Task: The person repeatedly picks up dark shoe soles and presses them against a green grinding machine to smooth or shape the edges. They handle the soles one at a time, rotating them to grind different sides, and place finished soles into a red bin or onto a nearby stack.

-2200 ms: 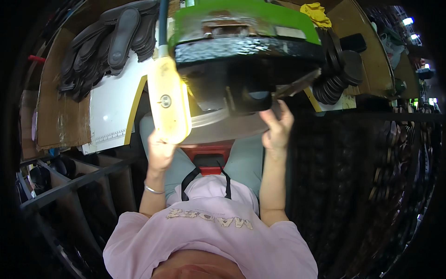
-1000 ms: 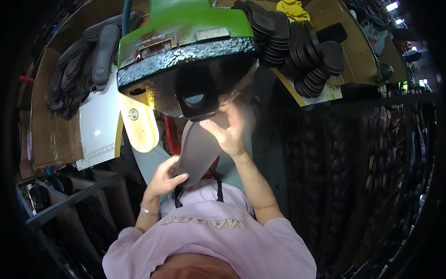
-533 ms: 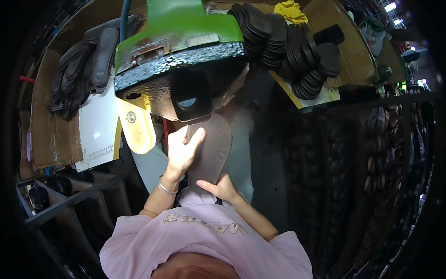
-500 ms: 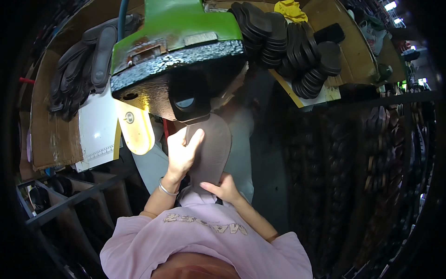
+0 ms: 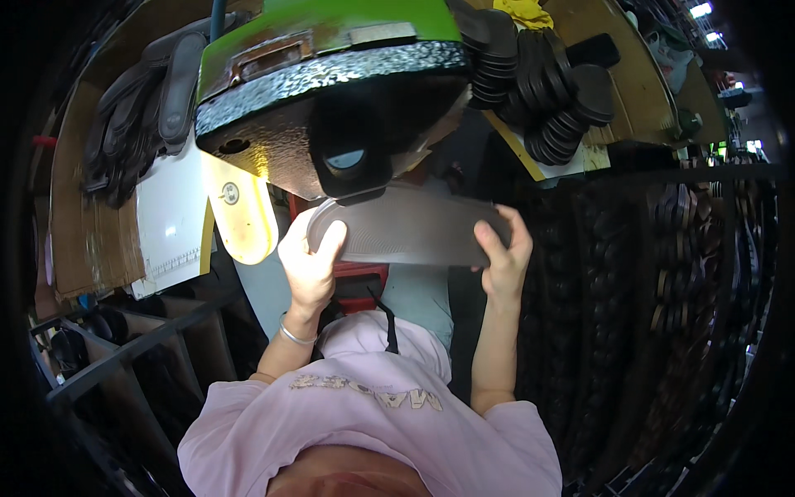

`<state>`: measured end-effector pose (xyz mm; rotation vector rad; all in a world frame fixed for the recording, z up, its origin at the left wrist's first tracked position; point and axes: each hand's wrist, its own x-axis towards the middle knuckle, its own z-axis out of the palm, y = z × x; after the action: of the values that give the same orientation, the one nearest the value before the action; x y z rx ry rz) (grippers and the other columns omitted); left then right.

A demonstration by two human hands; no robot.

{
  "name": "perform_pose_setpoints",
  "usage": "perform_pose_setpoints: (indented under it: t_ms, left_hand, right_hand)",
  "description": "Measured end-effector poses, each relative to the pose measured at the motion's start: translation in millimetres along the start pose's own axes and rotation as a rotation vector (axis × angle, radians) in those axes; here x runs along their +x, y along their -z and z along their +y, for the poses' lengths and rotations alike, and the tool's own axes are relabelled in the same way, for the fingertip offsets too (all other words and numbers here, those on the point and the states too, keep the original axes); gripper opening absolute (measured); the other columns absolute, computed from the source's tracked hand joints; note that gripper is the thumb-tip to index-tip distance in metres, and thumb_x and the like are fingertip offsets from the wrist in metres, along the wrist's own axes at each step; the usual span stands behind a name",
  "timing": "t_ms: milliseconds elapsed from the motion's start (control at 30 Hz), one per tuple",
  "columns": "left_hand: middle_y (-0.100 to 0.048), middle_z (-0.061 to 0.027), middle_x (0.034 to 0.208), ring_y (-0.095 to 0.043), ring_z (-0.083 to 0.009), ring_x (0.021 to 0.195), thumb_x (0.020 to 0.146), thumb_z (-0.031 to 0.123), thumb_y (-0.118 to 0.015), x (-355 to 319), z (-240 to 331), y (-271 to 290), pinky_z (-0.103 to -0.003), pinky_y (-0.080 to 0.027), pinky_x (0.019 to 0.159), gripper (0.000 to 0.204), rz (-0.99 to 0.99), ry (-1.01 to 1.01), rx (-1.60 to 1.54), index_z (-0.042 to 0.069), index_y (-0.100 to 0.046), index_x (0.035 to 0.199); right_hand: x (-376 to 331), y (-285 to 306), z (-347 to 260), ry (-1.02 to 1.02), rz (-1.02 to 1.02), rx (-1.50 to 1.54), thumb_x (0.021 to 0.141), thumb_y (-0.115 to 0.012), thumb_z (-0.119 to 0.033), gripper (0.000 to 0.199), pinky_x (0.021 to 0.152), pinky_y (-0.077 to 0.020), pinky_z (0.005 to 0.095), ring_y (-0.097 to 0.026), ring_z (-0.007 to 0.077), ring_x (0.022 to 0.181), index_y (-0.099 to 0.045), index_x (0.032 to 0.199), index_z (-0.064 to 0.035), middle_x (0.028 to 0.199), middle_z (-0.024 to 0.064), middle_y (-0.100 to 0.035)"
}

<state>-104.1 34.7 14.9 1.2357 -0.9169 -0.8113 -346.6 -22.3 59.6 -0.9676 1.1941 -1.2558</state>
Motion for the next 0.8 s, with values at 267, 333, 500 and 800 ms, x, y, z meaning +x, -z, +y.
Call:
perform_pose_setpoints:
  t_ms: [267,333,500,800]
  left_hand:
    - [-0.065,-0.0119,0.103,-0.063,-0.0154,0.092,0.08,-0.006,-0.064,1,22,49,-0.027,-0.049,0.084,0.033,-0.043,0.157,-0.16,-0.007,-0.056,0.112]
    - [-0.066,-0.0131,0.099,-0.064,-0.0143,0.087,0.081,-0.008,-0.061,2,40,54,-0.025,-0.05,0.079,0.027,0.061,0.131,-0.195,-0.009,-0.058,0.107]
    - [-0.064,-0.0099,0.093,-0.061,-0.0123,0.085,0.082,-0.003,-0.064,-11,28,114,-0.024,-0.048,0.08,0.019,0.073,0.296,-0.339,-0.003,-0.054,0.098]
    - [-0.062,-0.0123,0.109,-0.059,-0.0155,0.101,0.083,-0.008,-0.062,-84,-18,55,-0.03,-0.049,0.091,0.03,-0.207,0.577,-0.301,-0.004,-0.051,0.111]
  right_hand:
    - [51,-42,-27,-0.083,-0.335,-0.019,0.077,-0.073,-0.008,0.028,0.045,-0.0416,0.0184,-0.056,0.0073,0.06,-0.058,0.099,0.0009,0.083,0.0056,-0.063]
    - [47,-56,-13,0.01,-0.427,-0.005,0.075,-0.074,-0.004,0.033,0.063,-0.0464,0.022,-0.059,0.0096,0.075,-0.059,0.104,0.0007,0.092,0.0052,-0.064]
    - [29,-102,-3,0.196,-0.514,-0.074,0.068,-0.08,-0.003,0.039,0.079,-0.0493,0.0278,-0.06,0.0118,0.085,-0.063,0.103,0.0016,0.098,0.0039,-0.065]
    - [27,-106,28,0.152,-0.543,-0.258,0.067,-0.077,0.009,0.045,0.077,-0.0516,0.0254,-0.061,0.0124,0.085,-0.055,0.106,0.0059,0.1,0.0096,-0.061]
